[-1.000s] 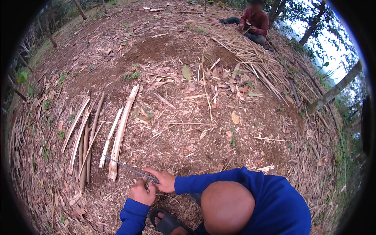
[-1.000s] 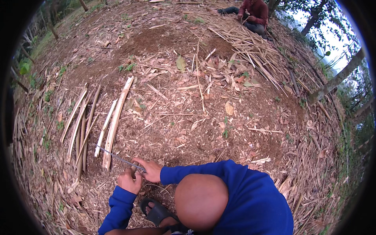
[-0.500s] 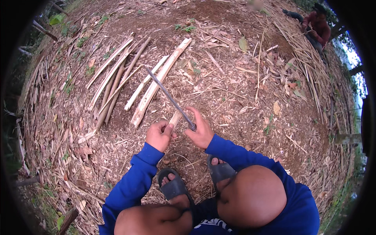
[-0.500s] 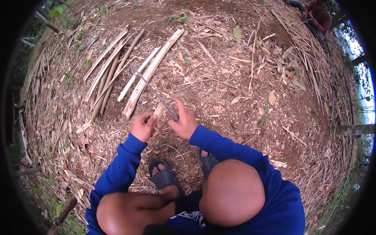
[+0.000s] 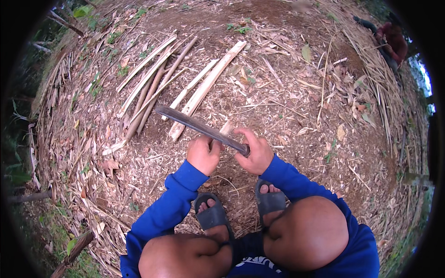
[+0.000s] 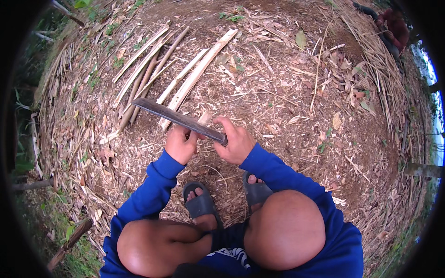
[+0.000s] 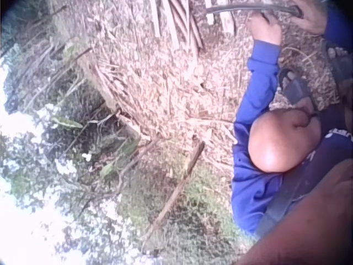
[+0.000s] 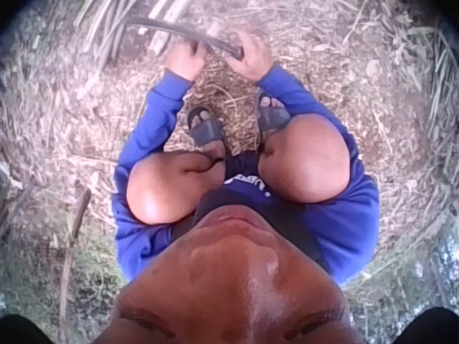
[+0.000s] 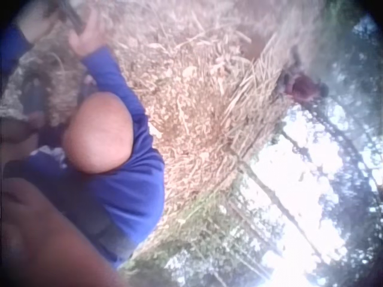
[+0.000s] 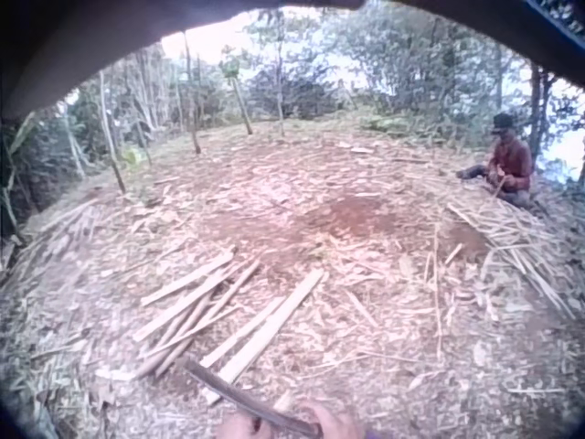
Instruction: The person uses a machete to split long wooden sticks into thinner strips. They repeatedly strike the wood held in the left hand with the machete in the right hand, producing multiple thin slats that accumulate on the ground.
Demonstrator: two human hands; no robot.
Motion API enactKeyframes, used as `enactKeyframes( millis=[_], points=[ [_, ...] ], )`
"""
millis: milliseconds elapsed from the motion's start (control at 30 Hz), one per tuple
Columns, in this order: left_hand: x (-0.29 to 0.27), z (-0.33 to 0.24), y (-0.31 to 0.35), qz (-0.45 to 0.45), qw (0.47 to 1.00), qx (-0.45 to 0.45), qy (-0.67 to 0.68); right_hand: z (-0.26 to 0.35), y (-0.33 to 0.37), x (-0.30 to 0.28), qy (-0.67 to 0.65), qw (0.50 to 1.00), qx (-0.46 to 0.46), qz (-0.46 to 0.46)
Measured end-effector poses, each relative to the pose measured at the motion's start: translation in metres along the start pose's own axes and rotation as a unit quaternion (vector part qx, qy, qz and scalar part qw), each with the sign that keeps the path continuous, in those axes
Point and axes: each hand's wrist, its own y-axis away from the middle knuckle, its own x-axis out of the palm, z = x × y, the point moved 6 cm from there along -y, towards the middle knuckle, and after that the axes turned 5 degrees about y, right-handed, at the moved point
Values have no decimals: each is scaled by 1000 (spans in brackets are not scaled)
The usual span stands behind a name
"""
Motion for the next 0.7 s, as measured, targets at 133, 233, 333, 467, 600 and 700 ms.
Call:
enactKeyframes(
  millis=[133, 233, 333, 467, 600, 700],
  points=[
    [8, 5, 4, 6, 1000, -2, 12, 2, 2, -3, 80, 996, -15, -21],
    [14, 9, 7, -9, 998, 63, -20, 4, -1, -2, 113, 993, -25, -27],
    [13, -8, 12, -62, 993, 103, -17, 5, -2, 2, 105, 993, -35, -41],
    [15, -20, 18, -96, 991, 88, -21, 5, -5, 4, 101, 991, -62, -66],
    [19, -16, 20, -30, 996, 63, -61, 9, -7, 5, 113, 991, -49, -46],
    [22, -12, 22, -20, 994, 80, -68, 17, -9, 6, 115, 990, -63, -46]
  ],
)
